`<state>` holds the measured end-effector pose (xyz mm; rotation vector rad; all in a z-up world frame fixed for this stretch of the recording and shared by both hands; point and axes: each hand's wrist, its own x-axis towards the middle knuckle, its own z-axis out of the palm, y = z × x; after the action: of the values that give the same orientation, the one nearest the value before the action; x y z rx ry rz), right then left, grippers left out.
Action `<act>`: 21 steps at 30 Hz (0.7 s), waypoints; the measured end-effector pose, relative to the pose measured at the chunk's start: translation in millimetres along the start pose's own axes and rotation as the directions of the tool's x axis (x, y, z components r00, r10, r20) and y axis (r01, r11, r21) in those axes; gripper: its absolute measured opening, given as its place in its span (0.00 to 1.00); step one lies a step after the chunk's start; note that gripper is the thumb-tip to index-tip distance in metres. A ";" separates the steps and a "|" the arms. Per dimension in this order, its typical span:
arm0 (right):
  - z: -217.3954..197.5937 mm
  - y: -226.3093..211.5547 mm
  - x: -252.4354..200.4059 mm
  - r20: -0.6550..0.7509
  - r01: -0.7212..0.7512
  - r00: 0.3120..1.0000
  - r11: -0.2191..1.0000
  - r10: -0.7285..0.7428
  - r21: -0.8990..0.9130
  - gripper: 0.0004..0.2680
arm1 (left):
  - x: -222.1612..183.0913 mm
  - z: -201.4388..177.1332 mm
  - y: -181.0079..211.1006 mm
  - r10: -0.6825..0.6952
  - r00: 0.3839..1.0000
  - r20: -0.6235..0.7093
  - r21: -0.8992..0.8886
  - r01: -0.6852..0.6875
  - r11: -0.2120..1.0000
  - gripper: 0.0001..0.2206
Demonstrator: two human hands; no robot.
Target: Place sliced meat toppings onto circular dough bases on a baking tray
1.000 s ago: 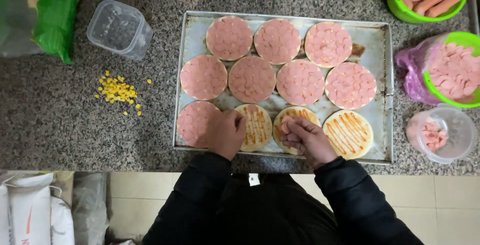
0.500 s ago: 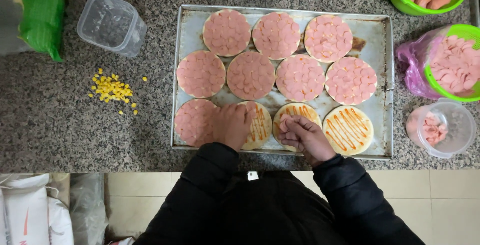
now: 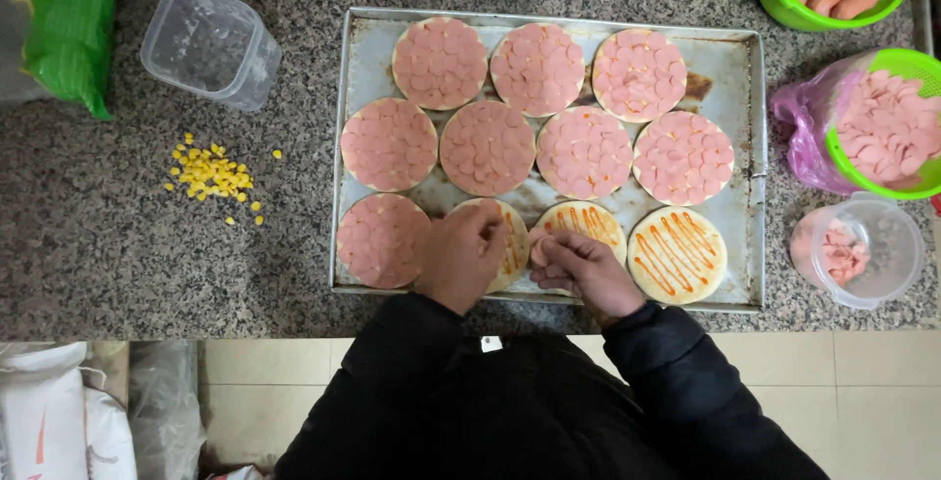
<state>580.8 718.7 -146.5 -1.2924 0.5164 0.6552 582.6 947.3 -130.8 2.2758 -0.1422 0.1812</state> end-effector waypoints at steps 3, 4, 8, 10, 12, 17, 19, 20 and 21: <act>1.9 7.6 6.8 0.031 -0.003 0.999 0.999 0.005 -0.054 0.09 | -8.7 17.1 -2.5 0.070 0.997 0.039 -0.029 -0.069 0.997 0.09; 2.7 10.6 9.5 0.035 -0.005 0.999 0.998 0.007 -0.056 0.09 | -11.3 17.7 -5.0 0.066 0.997 0.037 -0.027 -0.066 0.997 0.09; 6.4 18.8 12.4 0.095 0.009 0.995 0.991 0.004 -0.136 0.11 | -16.4 -1.2 0.0 0.040 0.999 0.015 -0.079 -0.039 0.996 0.11; 7.3 17.8 10.4 0.103 0.003 0.995 0.991 0.011 -0.135 0.11 | -22.5 -10.2 -8.8 -0.006 1.000 0.010 -0.123 0.007 0.992 0.14; 6.1 13.4 8.5 0.096 -0.005 0.995 0.992 0.017 -0.127 0.13 | -35.0 -7.6 -36.0 -0.142 0.989 -0.037 0.052 0.143 0.988 0.10; -2.5 25.3 13.3 0.019 -0.031 0.999 0.997 0.032 -0.068 0.10 | -39.4 4.7 -45.1 -0.143 0.990 0.008 0.031 0.142 0.989 0.11; 1.4 19.9 6.3 -0.003 -0.037 0.999 0.999 0.037 -0.030 0.10 | -37.3 16.6 -44.4 -0.105 0.993 0.048 0.069 0.102 0.992 0.12; 5.8 14.1 0.2 -0.003 -0.032 0.999 0.999 0.032 -0.012 0.09 | -37.8 27.3 -51.0 -0.068 0.995 0.077 0.117 0.059 0.991 0.12; 10.1 8.2 -5.8 -0.003 -0.026 1.000 1.000 0.026 0.007 0.09 | -38.3 38.2 -57.4 -0.032 0.994 0.107 0.164 0.014 0.986 0.13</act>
<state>570.8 728.9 -146.2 -1.2827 0.5385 0.6723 557.5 957.4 -204.9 2.4506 -0.1630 0.0568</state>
